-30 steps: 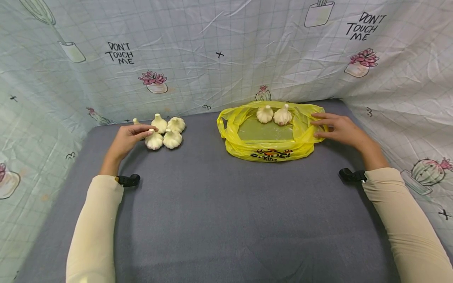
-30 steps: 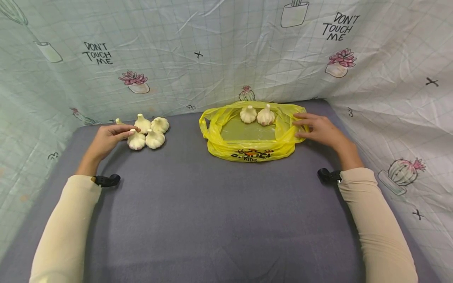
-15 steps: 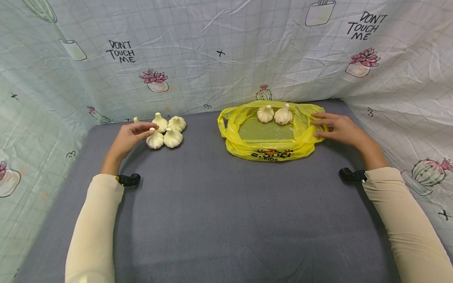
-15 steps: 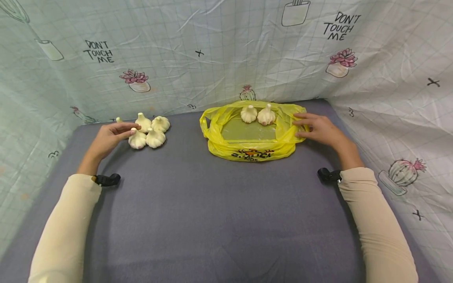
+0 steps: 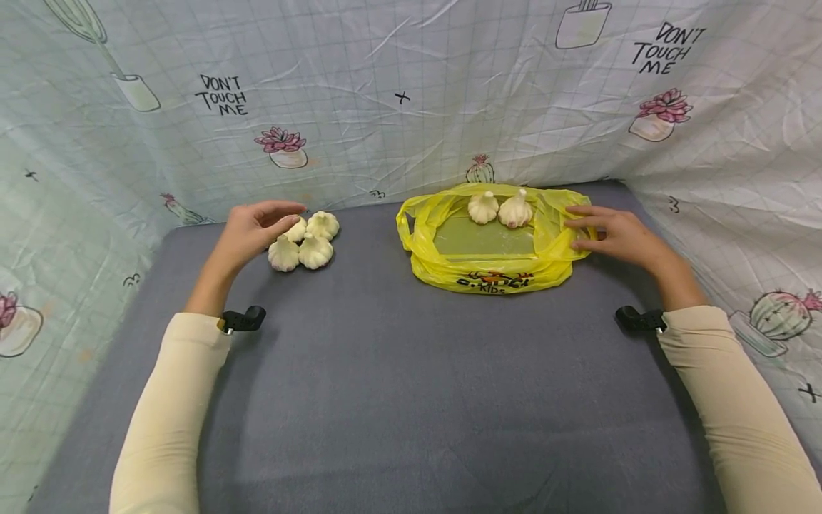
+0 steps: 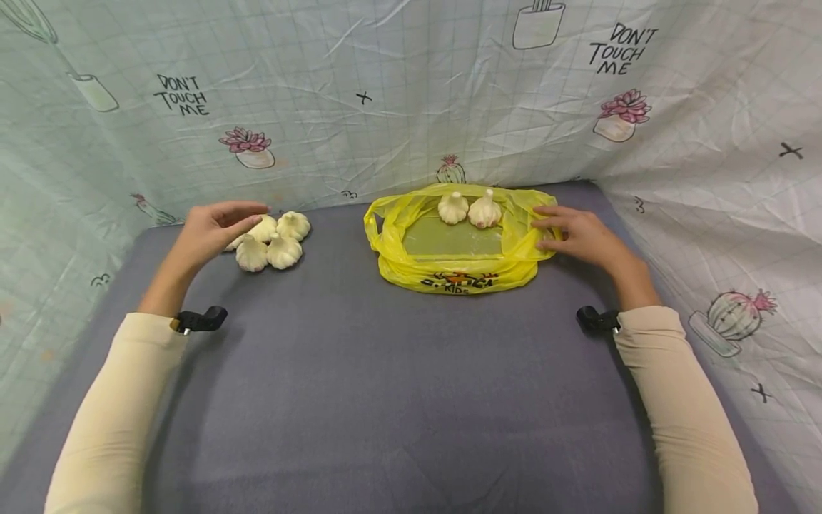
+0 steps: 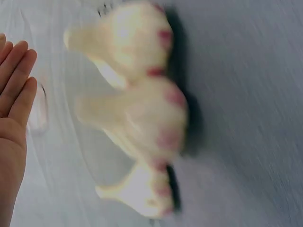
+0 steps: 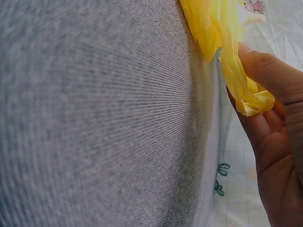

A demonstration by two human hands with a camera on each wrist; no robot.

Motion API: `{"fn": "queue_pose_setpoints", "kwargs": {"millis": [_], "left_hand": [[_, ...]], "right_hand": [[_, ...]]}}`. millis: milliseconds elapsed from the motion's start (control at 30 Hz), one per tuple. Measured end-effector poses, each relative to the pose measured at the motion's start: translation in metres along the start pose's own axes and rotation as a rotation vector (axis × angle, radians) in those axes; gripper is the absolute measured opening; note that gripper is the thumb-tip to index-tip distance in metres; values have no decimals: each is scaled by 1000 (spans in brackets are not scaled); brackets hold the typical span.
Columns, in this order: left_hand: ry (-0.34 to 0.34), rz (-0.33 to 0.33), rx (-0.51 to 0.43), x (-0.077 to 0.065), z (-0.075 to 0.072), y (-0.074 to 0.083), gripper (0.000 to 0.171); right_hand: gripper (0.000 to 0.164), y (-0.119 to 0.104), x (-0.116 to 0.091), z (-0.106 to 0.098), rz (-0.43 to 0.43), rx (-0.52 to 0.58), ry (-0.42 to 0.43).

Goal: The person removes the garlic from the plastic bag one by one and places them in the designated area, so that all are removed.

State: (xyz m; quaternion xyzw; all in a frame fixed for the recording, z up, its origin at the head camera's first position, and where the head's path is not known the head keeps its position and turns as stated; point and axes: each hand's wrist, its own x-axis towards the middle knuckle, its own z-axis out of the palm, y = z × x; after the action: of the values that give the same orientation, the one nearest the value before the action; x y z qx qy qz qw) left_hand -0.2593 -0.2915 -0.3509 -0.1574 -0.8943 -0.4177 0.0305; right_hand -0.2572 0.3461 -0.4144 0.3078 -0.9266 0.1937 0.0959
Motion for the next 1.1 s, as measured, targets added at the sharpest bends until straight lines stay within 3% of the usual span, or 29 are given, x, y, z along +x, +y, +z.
{"fn": "queue_pose_setpoints", "kwargs": {"millis": [200,500,700,1100], "left_hand": [[-39,137,26,12,24,33,28],[-112,312,47,36,64,67,27],[-149,379,58,53,95,81,28],[-259,432,79,86,153,105,32]], "right_hand": [[44,1,-2,0,-3,10,11],[44,2,-3,0,-24,6,30],[45,5,-2,-1,-40,4,39],[44,4,-6,-1,-34,16,54]]}}
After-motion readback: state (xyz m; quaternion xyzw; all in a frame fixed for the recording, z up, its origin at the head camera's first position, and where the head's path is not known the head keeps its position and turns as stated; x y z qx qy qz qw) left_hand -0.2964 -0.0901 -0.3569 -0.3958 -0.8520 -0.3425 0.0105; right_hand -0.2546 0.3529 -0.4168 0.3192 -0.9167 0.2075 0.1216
